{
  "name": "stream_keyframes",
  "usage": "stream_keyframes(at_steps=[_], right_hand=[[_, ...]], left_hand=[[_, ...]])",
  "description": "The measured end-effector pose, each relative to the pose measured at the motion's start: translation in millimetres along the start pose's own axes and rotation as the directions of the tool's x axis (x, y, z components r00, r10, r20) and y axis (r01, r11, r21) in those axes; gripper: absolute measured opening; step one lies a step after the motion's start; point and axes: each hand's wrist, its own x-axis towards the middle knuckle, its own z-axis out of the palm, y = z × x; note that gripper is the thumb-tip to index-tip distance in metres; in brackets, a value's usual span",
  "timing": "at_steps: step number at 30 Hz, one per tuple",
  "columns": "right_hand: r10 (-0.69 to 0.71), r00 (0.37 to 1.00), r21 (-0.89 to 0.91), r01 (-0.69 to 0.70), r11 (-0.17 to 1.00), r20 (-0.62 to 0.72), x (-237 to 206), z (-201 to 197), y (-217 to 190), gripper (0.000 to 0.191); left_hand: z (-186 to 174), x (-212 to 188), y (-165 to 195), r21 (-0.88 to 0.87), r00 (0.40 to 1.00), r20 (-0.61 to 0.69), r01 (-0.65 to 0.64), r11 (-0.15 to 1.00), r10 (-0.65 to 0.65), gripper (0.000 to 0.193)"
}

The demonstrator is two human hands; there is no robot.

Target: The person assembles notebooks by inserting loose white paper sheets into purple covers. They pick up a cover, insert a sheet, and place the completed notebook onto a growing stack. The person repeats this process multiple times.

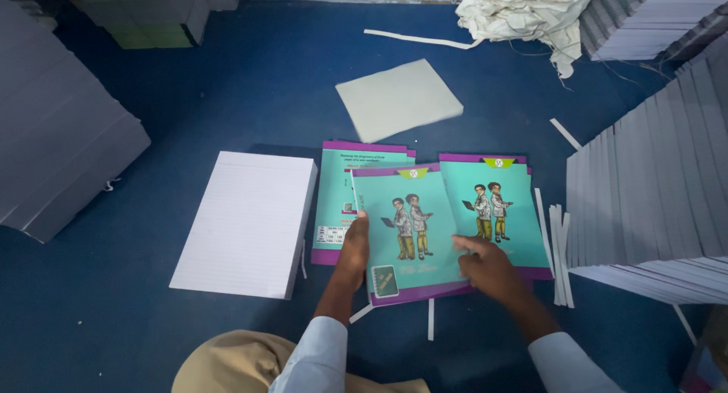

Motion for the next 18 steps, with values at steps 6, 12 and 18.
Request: stream_keyframes(at_steps=[6, 12, 18], right_hand=[[-0.017, 1.0, 0.001, 0.017, 1.0, -0.007, -0.2, 2.9, 2.6, 0.054], [-0.061, 0.998, -0.038, 0.06, 0.997, -0.027, 7.5, 8.0, 14.4, 0.054], [-0.188, 0.981, -0.284, 0.167, 0.944, -0.048, 0.3, 17.1, 7.9, 0.061]], left_hand=[[0.5, -0.3, 2.1, -0.013, 0.999, 0.009, 0.037, 0.999, -0.037, 0.085], [1.4, -0.8, 3.4, -0.016, 1.0, 0.017, 0.008, 1.0, -0.008, 0.081], [3.3, -2.7, 5.0, 0.038, 1.0, -0.017, 0.025, 0.999, -0.024, 0.08]])
